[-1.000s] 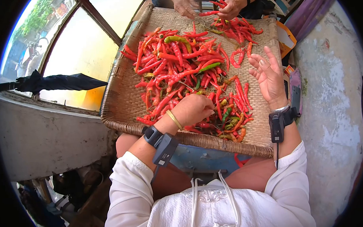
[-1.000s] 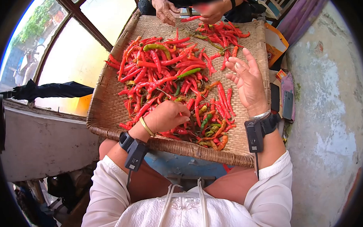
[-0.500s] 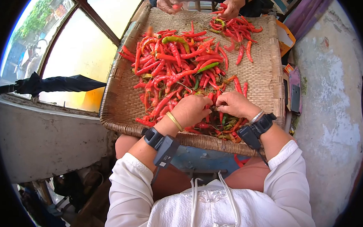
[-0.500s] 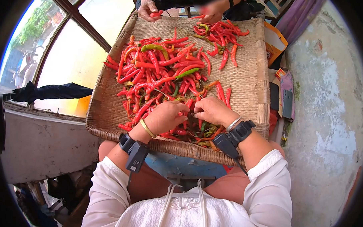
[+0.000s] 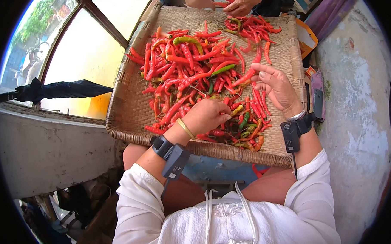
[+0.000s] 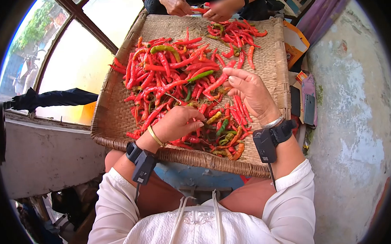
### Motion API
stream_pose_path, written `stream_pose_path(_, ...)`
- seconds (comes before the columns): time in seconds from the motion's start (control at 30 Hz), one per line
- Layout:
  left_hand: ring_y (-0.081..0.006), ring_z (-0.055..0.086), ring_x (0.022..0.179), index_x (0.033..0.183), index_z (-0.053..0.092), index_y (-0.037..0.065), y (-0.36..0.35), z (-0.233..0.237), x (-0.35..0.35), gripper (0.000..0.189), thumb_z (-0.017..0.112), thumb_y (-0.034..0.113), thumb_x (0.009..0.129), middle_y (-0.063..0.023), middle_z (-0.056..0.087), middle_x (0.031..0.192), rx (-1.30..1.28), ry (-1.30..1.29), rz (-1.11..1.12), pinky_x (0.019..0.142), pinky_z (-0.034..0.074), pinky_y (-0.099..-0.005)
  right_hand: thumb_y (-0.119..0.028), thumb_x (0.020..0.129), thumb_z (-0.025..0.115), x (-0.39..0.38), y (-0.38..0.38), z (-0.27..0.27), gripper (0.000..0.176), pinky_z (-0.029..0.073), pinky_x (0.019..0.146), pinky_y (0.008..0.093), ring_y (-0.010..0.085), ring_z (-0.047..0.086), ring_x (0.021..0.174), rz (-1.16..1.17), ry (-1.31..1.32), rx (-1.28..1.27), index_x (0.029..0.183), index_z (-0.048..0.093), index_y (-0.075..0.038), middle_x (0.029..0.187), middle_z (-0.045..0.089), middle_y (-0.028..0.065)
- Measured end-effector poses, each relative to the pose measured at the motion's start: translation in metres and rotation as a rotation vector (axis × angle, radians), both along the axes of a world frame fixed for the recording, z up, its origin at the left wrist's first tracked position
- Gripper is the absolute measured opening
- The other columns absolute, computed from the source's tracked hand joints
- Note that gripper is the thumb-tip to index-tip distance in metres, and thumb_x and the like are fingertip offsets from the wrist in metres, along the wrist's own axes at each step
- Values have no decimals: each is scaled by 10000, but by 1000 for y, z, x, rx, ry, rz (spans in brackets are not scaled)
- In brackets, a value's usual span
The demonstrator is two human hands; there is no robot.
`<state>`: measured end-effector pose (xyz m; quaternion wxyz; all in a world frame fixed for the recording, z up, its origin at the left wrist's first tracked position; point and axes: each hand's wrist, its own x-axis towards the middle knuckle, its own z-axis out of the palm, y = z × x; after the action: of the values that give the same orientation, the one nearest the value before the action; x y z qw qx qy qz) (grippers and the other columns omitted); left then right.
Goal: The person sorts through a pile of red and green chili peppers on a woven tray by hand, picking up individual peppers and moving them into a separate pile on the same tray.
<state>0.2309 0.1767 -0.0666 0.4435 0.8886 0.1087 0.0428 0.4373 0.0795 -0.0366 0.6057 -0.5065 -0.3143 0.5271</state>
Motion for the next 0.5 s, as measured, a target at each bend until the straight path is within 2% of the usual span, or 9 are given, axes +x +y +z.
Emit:
stream_pose_path(0.03,-297,584,768,903,606,18,-1,0,-1,192,601,162,777,-146,596,798,103,16,30,666,461,-376,-150,853,544,3,0,2,312,468,704,231,88,559,824,-238,112,149,1125,537,2,922,591,38)
stream_pose_path(0.07,-302,583,774,904,605,16,-1,-1,-1,205,601,172,772,-149,597,802,207,31,60,671,462,-380,-150,853,544,8,-1,1,312,468,704,231,88,559,824,-236,111,147,1125,537,2,922,591,38)
stream_pose_path(0.13,-307,582,782,917,603,23,-1,-1,-2,218,600,178,764,-149,596,796,231,70,101,677,462,-385,-161,847,551,17,-4,-6,327,459,736,232,96,541,925,-246,-72,52,1137,530,-12,1032,564,67)
stream_pose_path(0.17,-311,580,790,931,601,30,-1,-1,-1,232,599,183,756,-149,596,791,256,111,140,683,463,-389,-161,847,551,15,-3,-11,327,459,736,232,96,541,925,-246,-72,53,1137,530,-12,1032,564,67)
stream_pose_path(0.23,-315,579,803,955,598,39,-2,3,0,248,600,178,749,-149,593,814,221,208,94,698,463,-389,-157,831,555,3,-1,-21,346,451,770,259,133,520,992,210,-460,-277,1147,521,-19,1078,547,93)
stream_pose_path(0.3,-319,577,816,980,595,47,-4,0,-1,268,600,172,742,-149,591,836,185,308,47,712,464,-388,-117,808,541,-14,3,-40,360,446,791,291,199,535,977,391,-812,-156,1153,510,-21,1081,547,117)
stream_pose_path(0.37,-322,563,868,1032,585,54,-6,-14,-5,321,600,166,732,-145,578,909,215,169,-68,756,455,-384,-80,778,528,-27,0,-54,368,433,821,323,255,541,950,475,-1038,-27,1140,511,-15,1028,559,138)
stream_pose_path(0.43,-317,556,888,1039,585,48,-5,-12,-6,333,603,159,726,-143,569,935,209,171,-134,775,450,-382,-47,751,527,-29,0,-66,381,429,826,330,271,540,944,473,-1033,-42,1132,521,-28,1008,554,152)
stream_pose_path(0.5,-313,549,907,1046,585,42,-5,-8,-5,345,606,152,720,-140,560,960,200,170,-200,793,445,-380,-56,716,551,-27,-1,-69,393,419,822,381,324,525,945,451,-992,-92,1109,543,-73,961,566,171)
